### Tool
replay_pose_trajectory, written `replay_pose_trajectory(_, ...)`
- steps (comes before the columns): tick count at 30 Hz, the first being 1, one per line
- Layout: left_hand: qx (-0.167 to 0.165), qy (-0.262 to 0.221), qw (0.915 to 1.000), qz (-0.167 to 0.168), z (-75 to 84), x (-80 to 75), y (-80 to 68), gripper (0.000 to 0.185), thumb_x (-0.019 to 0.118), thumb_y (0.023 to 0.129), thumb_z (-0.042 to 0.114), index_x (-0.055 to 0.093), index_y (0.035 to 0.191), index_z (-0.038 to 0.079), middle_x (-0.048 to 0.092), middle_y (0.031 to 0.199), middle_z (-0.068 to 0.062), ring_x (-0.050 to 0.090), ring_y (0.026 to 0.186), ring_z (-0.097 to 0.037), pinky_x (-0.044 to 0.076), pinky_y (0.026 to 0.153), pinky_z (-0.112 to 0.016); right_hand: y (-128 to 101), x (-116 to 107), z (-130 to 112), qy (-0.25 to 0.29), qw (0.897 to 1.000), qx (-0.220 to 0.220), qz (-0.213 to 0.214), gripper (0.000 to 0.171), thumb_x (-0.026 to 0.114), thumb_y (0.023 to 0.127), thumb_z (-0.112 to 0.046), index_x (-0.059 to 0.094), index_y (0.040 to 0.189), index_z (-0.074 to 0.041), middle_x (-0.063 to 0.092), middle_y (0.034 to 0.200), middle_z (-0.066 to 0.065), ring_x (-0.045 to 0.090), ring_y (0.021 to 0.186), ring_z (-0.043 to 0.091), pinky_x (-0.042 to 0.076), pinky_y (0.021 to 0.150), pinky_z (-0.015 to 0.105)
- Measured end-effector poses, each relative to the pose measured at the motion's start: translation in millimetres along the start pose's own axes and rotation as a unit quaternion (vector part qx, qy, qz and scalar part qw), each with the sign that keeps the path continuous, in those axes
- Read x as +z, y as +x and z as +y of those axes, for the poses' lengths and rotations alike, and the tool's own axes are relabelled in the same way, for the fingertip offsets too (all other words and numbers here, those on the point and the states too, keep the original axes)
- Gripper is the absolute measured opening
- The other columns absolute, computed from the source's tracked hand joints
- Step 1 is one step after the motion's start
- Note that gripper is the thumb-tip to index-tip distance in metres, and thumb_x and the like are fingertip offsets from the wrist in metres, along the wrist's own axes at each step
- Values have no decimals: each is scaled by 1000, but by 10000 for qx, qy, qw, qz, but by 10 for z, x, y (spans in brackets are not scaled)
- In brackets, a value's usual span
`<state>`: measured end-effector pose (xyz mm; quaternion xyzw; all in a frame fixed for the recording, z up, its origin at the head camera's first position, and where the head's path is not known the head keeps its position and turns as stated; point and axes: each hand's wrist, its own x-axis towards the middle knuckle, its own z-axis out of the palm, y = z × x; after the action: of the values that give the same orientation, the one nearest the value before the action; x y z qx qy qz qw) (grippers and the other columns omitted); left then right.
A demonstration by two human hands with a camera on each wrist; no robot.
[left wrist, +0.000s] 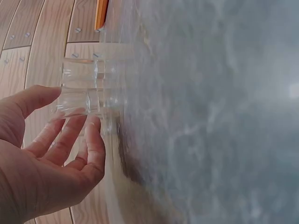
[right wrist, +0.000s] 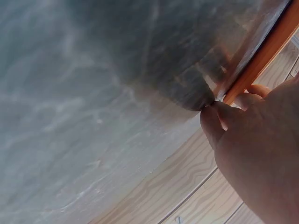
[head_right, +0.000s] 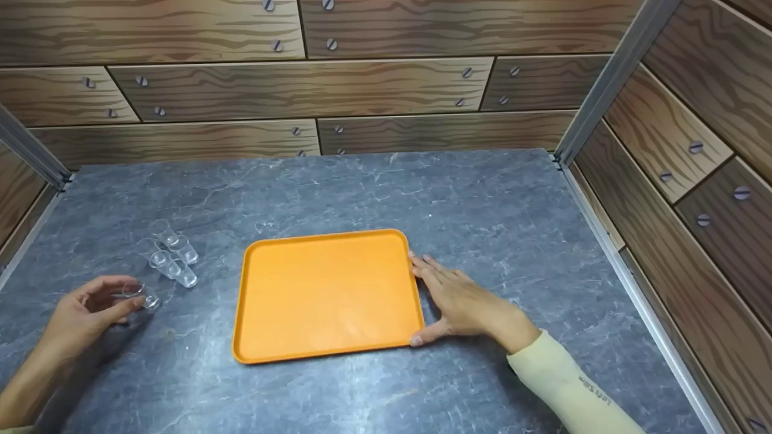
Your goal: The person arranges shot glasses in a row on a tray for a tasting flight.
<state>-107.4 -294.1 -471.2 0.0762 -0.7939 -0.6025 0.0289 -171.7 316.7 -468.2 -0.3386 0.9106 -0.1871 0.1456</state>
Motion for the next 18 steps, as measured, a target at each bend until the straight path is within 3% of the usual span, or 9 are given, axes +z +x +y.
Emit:
replay_pose_trajectory(5,47,-8,10000,-32,55,35,-49,40,83,95,-1,66,130,-7,75,114,-4,72,93,-13,60,71,-27,32,-11,2,75,10000,4,29,130,82,83,-76,20,172,-4,11,182,10,12,164,41,20,122,77)
replay_pose_trajectory(9,160,56,9999,-36,100,93,-96,39,83,94,-2,66,128,-7,75,115,-9,71,96,-13,61,77,-26,29,-6,-4,139,9999,12,41,130,83,82,-75,19,173,-6,10,182,8,8,165,42,18,122,79)
replay_pose_trajectory(13,406,68,9991,-51,153,158,-134,37,84,92,-4,67,126,-7,75,116,-12,70,100,-14,60,84,-25,23,8,-7,140,9999,-11,48,131,82,82,-75,18,173,-6,9,182,9,7,164,42,17,122,78)
replay_pose_trajectory(18,697,-74,9975,-71,239,267,-170,35,84,91,-7,70,122,-6,74,114,-15,71,100,-16,60,84,-26,18,21,-4,124,9999,-39,75,131,83,82,-74,18,173,-5,10,182,10,8,164,43,18,123,77)
